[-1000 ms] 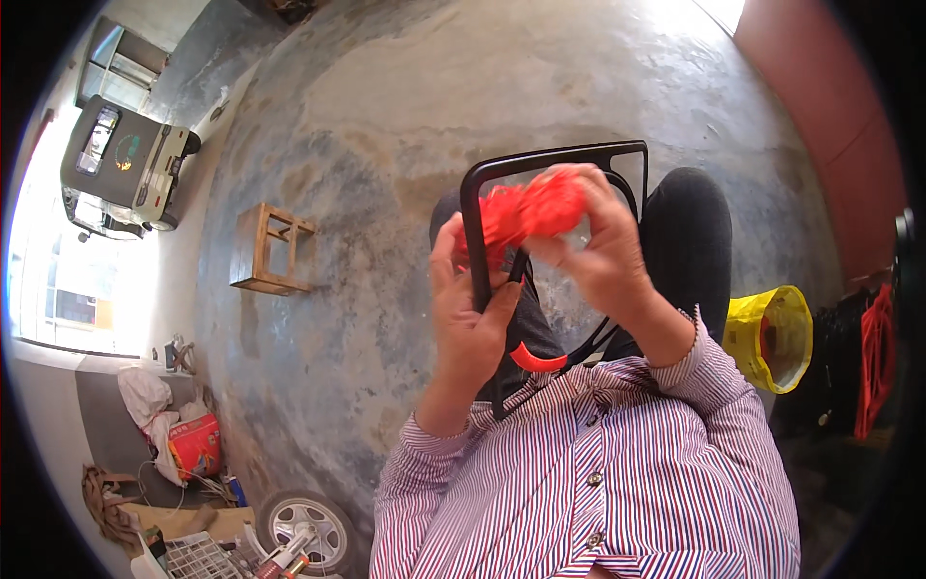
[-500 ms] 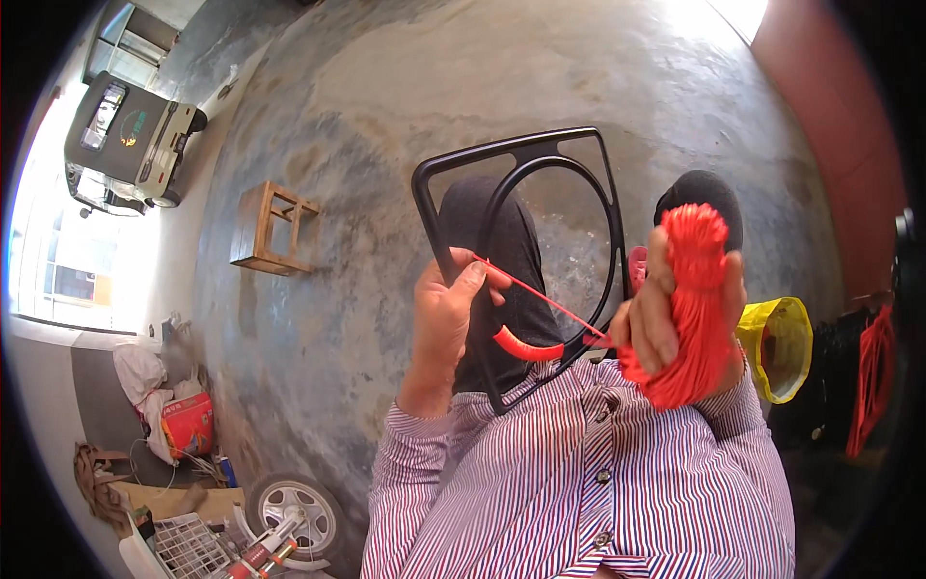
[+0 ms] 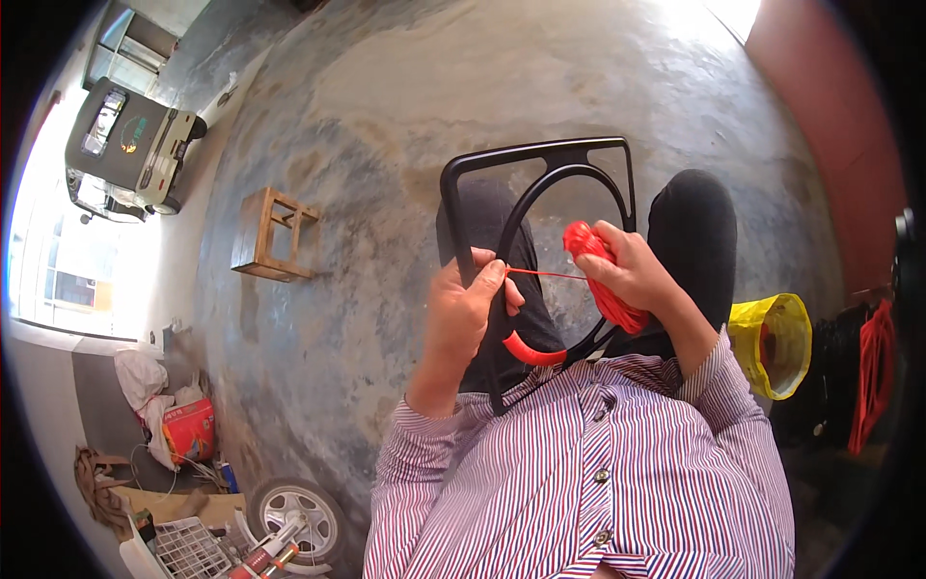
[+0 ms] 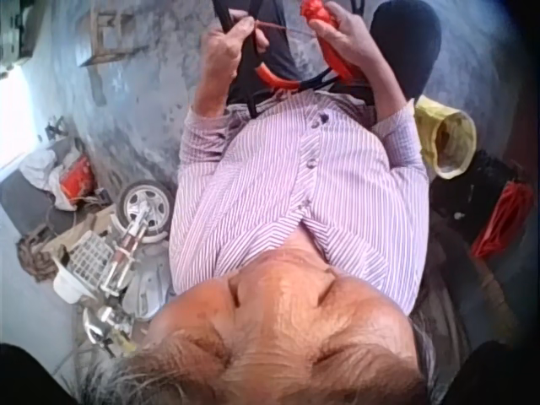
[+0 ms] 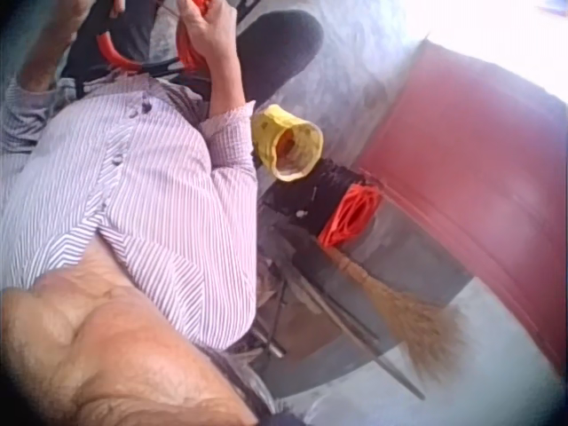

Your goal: Wrapping red string around a circular black frame.

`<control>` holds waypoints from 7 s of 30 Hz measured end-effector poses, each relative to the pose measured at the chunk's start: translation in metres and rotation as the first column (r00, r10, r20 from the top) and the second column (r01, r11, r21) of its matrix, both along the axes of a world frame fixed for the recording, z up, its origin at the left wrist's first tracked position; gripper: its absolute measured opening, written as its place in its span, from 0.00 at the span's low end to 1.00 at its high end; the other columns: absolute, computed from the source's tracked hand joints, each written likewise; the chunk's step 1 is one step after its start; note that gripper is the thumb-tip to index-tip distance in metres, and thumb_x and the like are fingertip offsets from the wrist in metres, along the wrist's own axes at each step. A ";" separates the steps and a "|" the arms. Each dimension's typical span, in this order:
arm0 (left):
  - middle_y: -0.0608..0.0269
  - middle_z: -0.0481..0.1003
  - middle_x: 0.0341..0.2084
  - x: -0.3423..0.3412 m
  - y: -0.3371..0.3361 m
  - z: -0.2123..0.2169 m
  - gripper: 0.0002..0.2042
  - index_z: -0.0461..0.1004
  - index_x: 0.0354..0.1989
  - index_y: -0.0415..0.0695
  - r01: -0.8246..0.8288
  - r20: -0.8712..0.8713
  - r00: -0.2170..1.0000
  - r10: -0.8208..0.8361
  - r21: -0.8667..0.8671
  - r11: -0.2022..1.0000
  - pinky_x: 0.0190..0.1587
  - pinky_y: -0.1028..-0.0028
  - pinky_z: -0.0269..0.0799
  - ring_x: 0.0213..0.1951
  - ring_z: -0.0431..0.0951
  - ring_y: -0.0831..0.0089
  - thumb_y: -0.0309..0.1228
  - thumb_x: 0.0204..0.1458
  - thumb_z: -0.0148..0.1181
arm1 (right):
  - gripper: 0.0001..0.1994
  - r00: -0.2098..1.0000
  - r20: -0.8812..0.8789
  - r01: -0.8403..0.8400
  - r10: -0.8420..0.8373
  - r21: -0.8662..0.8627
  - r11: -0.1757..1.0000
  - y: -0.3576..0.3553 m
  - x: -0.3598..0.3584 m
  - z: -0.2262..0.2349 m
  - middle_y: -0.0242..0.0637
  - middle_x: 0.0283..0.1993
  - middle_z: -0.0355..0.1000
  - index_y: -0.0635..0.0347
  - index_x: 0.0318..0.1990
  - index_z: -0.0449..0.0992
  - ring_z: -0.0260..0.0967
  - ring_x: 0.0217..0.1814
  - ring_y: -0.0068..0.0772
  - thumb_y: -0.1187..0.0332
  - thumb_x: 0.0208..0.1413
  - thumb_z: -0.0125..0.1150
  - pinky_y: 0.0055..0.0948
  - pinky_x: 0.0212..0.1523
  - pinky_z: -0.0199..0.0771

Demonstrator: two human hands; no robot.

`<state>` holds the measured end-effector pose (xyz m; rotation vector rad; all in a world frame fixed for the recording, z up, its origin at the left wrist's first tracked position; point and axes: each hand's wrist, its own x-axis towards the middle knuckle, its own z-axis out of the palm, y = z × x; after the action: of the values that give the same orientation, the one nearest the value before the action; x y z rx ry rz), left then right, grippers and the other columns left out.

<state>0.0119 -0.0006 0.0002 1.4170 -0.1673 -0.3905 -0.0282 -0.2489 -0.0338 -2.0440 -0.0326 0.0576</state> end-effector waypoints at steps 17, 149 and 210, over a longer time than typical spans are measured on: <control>0.69 0.74 0.40 -0.010 -0.018 0.002 0.11 0.72 0.47 0.40 -0.046 0.228 0.974 0.021 0.104 0.994 0.47 0.78 0.70 0.41 0.73 0.79 0.20 0.56 0.60 | 0.19 0.994 -0.016 -0.038 0.112 0.887 0.460 0.025 0.023 0.013 0.39 0.50 0.76 0.67 0.51 0.75 0.74 0.51 0.33 0.69 0.53 0.69 0.32 0.54 0.72; 0.70 0.75 0.33 -0.004 -0.009 -0.003 0.17 0.71 0.54 0.38 -0.115 0.305 0.950 0.071 0.129 0.985 0.45 0.78 0.69 0.37 0.74 0.80 0.19 0.55 0.60 | 0.13 0.984 0.013 0.124 -0.179 0.669 0.733 0.031 0.020 0.014 0.34 0.46 0.75 0.64 0.45 0.76 0.72 0.42 0.23 0.67 0.55 0.68 0.27 0.46 0.72; 0.56 0.75 0.19 0.007 0.004 -0.002 0.07 0.70 0.36 0.38 -0.034 -0.082 0.996 0.028 -0.069 0.997 0.24 0.75 0.70 0.19 0.73 0.72 0.30 0.63 0.54 | 0.20 0.970 -0.172 0.207 -0.175 0.956 0.206 -0.002 -0.015 0.000 0.41 0.33 0.75 0.60 0.47 0.70 0.78 0.34 0.36 0.51 0.63 0.53 0.35 0.34 0.82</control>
<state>0.0187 0.0031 -0.0020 1.3303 -0.0915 -0.4120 -0.0431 -0.2505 -0.0340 -0.6983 0.1759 -0.0876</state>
